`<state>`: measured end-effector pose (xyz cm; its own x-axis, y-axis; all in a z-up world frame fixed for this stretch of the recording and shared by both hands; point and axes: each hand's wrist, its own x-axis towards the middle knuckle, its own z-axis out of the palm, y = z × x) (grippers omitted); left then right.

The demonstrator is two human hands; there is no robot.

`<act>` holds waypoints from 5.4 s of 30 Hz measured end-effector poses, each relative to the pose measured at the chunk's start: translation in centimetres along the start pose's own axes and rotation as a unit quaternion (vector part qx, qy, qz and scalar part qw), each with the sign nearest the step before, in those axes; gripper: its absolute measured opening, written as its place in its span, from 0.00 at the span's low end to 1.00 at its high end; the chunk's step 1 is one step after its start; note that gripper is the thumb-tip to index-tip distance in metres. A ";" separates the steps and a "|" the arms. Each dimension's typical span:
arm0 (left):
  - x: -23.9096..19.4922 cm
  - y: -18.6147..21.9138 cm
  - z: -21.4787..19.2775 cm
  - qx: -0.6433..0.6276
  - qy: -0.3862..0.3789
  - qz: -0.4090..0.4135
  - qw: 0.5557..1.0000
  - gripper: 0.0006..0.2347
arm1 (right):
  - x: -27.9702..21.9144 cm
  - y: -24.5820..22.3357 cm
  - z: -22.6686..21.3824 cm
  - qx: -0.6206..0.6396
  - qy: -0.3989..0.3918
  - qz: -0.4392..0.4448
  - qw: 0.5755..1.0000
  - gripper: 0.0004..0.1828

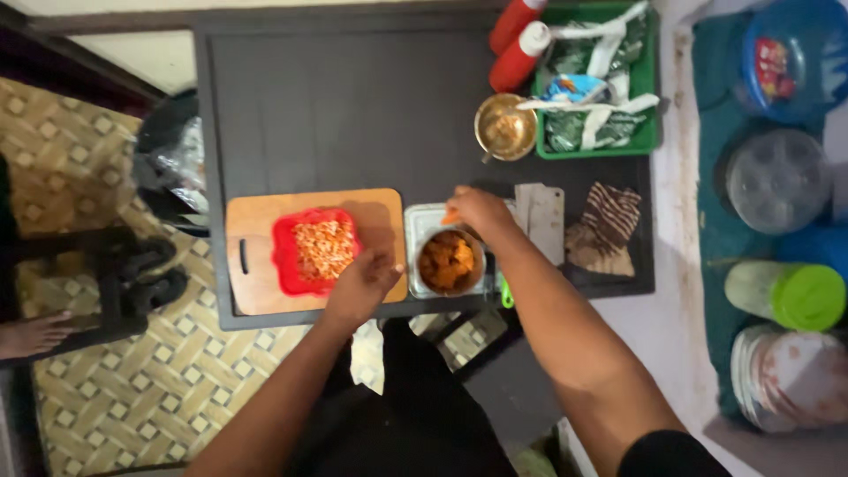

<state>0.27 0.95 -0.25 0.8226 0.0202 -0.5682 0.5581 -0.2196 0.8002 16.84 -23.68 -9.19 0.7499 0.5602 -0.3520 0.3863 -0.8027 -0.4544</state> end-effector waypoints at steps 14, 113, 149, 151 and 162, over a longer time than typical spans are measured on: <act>0.3 -0.5 -7.4 -0.212 0.036 0.113 0.970 0.14 | -4.0 -14.5 -9.1 0.360 0.295 0.017 0.885 0.14; -1.6 -4.2 -15.7 -0.135 0.007 0.097 0.986 0.12 | -3.2 -32.0 -3.3 0.116 0.164 -0.052 0.978 0.14; 0.5 -4.3 -17.2 -0.276 0.060 0.035 0.959 0.10 | -2.2 -29.4 -2.8 0.242 0.197 -0.011 0.950 0.15; 0.0 -3.7 -17.5 -0.277 -0.004 0.035 0.960 0.12 | -2.2 -29.3 -3.0 0.257 0.178 -0.004 0.950 0.15; -1.4 -1.8 -16.2 -0.310 -0.128 -0.028 0.942 0.11 | -2.5 -28.6 -2.2 0.260 0.186 -0.079 0.944 0.14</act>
<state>-0.07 17.09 2.22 0.7813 -0.2376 -0.5772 0.6211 0.3889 0.6805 5.10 -2.59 6.51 0.8786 0.4770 0.0217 0.2661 -0.4514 -0.8517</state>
